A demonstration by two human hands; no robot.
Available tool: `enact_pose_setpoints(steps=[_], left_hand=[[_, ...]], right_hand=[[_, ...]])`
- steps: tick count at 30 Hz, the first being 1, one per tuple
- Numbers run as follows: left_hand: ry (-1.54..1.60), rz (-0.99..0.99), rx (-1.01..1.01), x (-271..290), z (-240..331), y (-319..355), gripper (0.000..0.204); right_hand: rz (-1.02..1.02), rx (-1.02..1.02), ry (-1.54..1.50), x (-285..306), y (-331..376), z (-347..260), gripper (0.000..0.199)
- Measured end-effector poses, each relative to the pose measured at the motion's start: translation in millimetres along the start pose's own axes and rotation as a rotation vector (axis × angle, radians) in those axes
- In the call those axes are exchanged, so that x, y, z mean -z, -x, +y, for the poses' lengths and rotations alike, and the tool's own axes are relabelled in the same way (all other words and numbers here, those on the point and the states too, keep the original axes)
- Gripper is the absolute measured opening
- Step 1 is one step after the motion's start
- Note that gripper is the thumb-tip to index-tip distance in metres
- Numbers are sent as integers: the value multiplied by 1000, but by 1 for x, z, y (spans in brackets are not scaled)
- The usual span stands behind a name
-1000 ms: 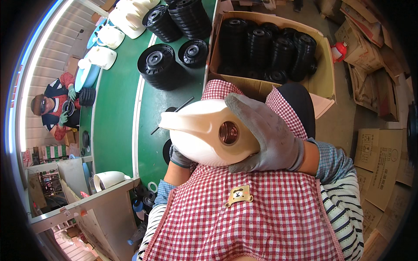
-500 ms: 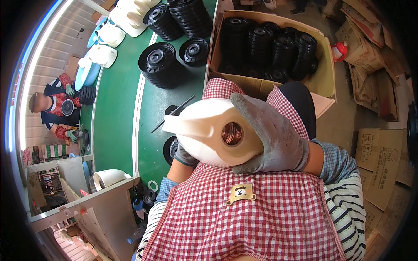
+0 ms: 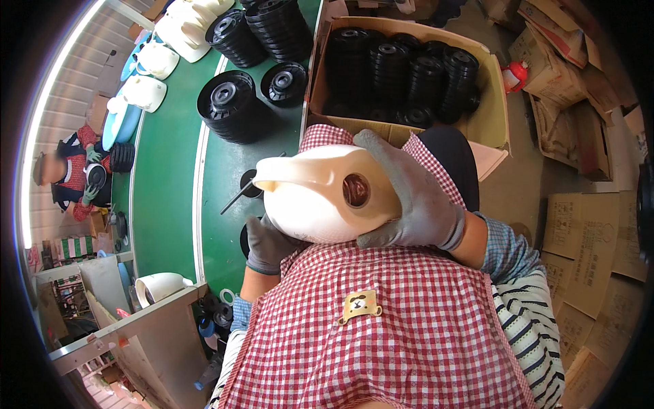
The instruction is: The person assembles white plastic pitchers by inserting a copper-colored inner component, placing a black lid, and using a metal rod to press the lid into place. The person repeats this process for multiple units on a green workbench.
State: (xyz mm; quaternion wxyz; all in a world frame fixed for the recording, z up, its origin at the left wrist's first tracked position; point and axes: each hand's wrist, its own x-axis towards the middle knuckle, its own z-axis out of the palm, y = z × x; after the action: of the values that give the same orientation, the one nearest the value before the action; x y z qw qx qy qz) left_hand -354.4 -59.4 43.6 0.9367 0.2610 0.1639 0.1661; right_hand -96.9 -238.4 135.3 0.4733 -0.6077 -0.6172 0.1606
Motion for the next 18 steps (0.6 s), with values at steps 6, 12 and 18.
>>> enact_pose_setpoints(steps=[6,12,18], left_hand=[[-458,192,-160,-29,42,-8,83],[-1701,-214,-644,-116,99,-56,32],[-2079,-648,-710,-171,72,-98,27]], right_hand=[[-62,34,-30,9,-4,24,131],[172,-236,-426,52,-6,32,86],[315,-218,-346,69,-6,28,62]])
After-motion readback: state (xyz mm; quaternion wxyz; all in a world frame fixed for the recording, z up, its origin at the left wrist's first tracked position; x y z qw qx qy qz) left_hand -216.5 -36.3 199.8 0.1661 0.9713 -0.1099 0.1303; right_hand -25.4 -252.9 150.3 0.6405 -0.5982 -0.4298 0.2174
